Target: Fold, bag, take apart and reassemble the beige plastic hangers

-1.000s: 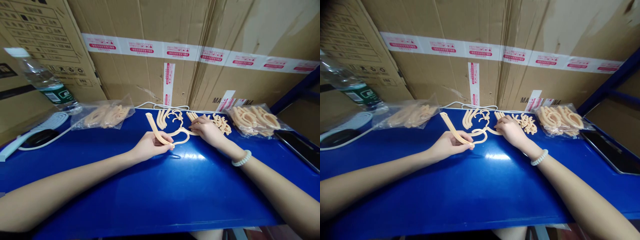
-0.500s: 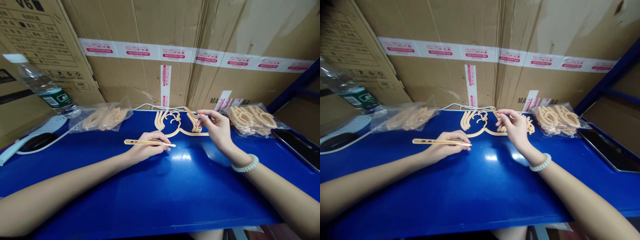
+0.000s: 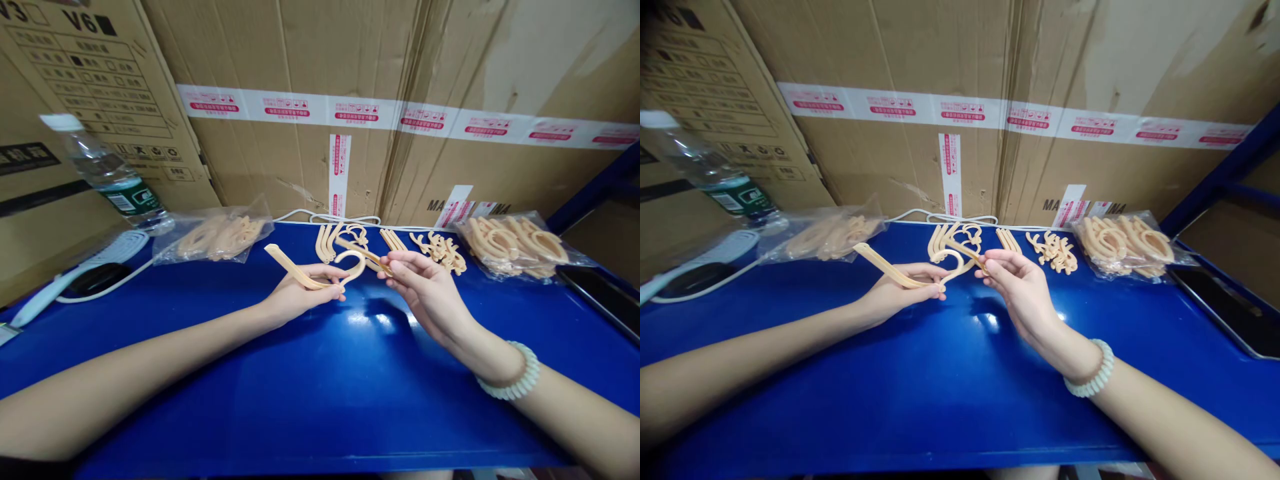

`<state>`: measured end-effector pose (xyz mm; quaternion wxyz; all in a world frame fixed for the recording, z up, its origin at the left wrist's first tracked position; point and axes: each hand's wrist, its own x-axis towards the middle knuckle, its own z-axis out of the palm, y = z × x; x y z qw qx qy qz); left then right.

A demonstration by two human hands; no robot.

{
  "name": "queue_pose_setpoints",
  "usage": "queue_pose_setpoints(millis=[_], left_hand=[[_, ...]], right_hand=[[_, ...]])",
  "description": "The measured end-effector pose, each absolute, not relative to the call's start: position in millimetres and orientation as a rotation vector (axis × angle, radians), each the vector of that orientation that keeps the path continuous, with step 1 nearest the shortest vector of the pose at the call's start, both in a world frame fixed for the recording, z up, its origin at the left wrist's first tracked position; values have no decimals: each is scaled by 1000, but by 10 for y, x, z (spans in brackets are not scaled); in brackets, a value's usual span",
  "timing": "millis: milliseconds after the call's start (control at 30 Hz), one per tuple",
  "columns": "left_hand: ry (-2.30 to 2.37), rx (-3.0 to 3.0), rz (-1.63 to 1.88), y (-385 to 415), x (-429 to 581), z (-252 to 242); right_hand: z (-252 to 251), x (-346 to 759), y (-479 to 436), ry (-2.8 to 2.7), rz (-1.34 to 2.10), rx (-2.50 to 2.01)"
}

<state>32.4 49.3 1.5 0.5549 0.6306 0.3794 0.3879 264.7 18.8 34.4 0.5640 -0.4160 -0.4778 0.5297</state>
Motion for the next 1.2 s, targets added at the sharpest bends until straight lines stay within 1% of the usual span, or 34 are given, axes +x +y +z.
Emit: queue_pose_setpoints(millis=[133,233,367,533,800,967,1200], left_hand=[[840,1471,931,510,313,-12],[814,1445,958,514,312,-12],[842,1498,927,509,314,15],[859,1615,894,499,309,41],[730,1684,762,491,283,92],[716,1746,829,470,285,48],[573,1831,876,480,285,9]], right_hand=[[304,2650,203,-1040,1245,-990],[284,2635,228,-982,1359,-950],[227,2593,235,-1037,1510,-939],[122,2527,201,-1125,1566,-959],[75,2500,178,-1401,1470,-953],[94,2516,189,-1503,1389,-1014],[83,2508,171,-1581,1338,-990]])
